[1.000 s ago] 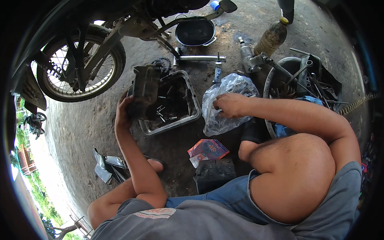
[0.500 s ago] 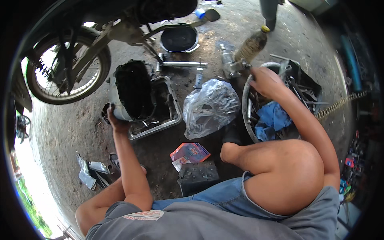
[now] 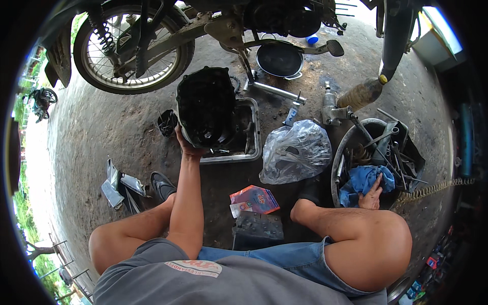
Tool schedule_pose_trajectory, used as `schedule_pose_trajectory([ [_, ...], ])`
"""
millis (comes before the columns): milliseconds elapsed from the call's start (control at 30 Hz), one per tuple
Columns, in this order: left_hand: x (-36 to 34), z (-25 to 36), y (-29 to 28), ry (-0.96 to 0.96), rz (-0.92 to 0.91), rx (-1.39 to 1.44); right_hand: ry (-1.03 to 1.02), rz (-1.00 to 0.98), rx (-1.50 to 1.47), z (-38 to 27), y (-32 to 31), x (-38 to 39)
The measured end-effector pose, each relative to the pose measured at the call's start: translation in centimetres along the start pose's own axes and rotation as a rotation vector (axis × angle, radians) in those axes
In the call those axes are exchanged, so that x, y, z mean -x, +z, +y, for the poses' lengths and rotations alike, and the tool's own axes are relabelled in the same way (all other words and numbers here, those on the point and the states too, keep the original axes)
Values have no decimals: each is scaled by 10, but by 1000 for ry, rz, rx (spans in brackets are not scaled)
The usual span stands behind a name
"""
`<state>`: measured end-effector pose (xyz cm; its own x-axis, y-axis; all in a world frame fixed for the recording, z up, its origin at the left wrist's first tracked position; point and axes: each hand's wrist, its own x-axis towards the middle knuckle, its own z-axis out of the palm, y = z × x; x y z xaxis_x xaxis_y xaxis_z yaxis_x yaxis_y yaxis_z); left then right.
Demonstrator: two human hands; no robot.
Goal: Cleaning and assembling motorcycle engine components including pouring oil and wiping parts.
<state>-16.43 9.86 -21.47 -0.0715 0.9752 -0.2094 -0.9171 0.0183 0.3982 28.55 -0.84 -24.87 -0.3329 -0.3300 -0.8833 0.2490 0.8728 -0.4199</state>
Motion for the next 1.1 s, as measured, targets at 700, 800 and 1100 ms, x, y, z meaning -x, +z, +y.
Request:
schedule_pose_trajectory([
  [700,-7,100,122,-296,58,-672,1203,1399,-882,27,3,327],
  [800,-10,111,154,-423,80,-712,1076,1874,-485,56,12,385],
  [1100,-24,133,231,-393,-34,-1126,332,876,-78,48,-210,295],
])
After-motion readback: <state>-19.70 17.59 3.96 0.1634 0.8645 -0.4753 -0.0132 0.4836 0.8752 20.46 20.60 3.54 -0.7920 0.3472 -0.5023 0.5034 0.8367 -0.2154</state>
